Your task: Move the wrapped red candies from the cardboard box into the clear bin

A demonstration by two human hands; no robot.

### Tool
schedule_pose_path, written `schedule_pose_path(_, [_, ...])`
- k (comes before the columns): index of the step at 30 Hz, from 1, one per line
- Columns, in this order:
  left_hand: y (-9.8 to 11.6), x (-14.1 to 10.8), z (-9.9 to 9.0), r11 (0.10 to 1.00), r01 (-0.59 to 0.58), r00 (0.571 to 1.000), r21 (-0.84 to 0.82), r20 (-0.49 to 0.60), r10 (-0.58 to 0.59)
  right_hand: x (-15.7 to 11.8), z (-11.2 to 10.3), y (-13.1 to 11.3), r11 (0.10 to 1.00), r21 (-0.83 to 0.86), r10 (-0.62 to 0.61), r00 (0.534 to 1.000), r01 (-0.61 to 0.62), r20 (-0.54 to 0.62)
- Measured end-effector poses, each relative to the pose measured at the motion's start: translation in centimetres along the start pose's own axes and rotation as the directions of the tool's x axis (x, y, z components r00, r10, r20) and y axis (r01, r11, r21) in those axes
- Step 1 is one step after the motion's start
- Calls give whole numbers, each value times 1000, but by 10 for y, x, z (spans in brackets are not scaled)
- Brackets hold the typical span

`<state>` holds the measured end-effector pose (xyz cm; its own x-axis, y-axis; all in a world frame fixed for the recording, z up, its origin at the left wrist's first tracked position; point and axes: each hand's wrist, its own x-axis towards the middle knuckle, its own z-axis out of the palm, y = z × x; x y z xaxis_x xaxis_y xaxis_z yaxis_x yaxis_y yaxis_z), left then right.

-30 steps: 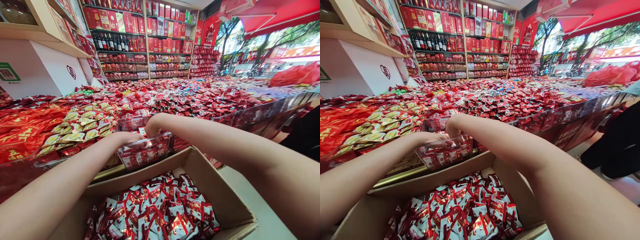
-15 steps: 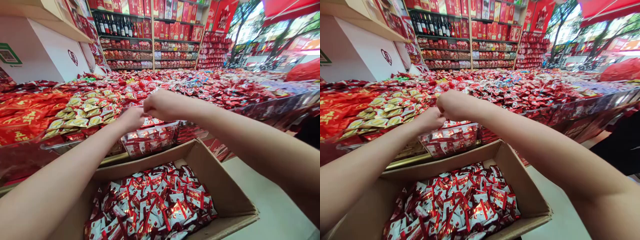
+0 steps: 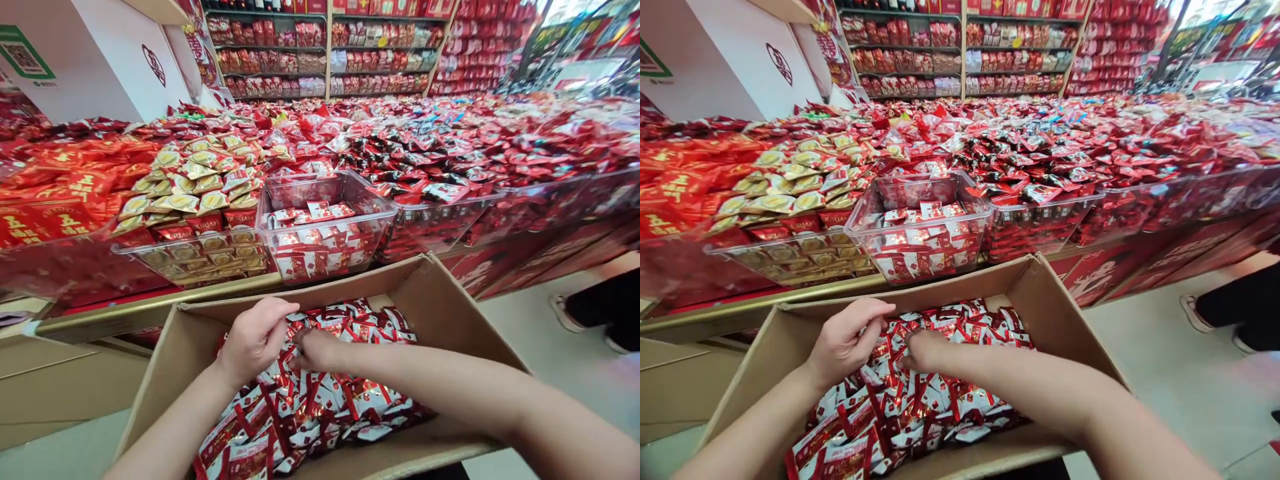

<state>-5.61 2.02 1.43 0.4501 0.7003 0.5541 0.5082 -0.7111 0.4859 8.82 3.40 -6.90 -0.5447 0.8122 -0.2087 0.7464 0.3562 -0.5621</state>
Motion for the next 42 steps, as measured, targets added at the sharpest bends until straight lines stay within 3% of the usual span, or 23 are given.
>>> schedule_pose_path(3, [-3, -1, -1, 995, 97, 995, -6, -29, -97, 8, 16, -3, 993, 83, -87, 996, 87, 0])
schedule_pose_path(5, [-2, 0, -3, 986, 166, 985, -15, -35, -167, 8, 15, 1, 986, 134, -95, 995, 95, -11])
schedule_pose_path(8, [1, 1, -6, 962, 272, 962, -28, 3, -272, 3, -4, 9, 974, 215, -69, 997, 76, -39])
schedule_pose_path(10, [5, 3, -5, 912, 402, 915, -80, 54, -399, -6, -26, 10, 930, 363, -33, 998, 53, -60])
schedule_pose_path(14, [17, 8, 5, 643, 656, 746, -396, 212, -631, -30, -63, 5, 639, 768, 55, 995, 29, -83])
schedule_pose_path(17, [26, 11, 13, 406, 731, 645, -548, 361, -673, -45, -74, 1, 479, 878, 50, 998, -3, -24])
schedule_pose_path(19, [30, 14, 14, 309, 747, 606, -588, 412, -681, -51, -76, -1, 432, 901, 27, 999, -30, 21])
schedule_pose_path(24, [41, 20, 11, 238, 670, 564, -703, 273, -780, -55, -80, -6, 521, 852, 61, 998, -39, 9])
schedule_pose_path(28, [49, 23, 12, 226, 627, 546, -746, 213, -810, -56, -82, -14, 605, 790, 32, 989, 96, -145])
schedule_pose_path(33, [52, 18, 17, 311, 755, 512, -577, 223, -829, -59, -86, -21, 728, 663, -5, 968, 175, -250])
schedule_pose_path(37, [51, 14, 16, 399, 774, 537, -491, 175, -825, -63, -87, -25, 786, 586, -14, 953, 198, -303])
schedule_pose_path(40, [53, 17, 12, 440, 771, 540, -460, 107, -834, -67, -91, -28, 856, 440, -73, 907, 271, -415])
schedule_pose_path(42, [56, 19, 9, 395, 746, 527, -537, 113, -842, -69, -95, -27, 896, 276, -179, 851, 349, -494])
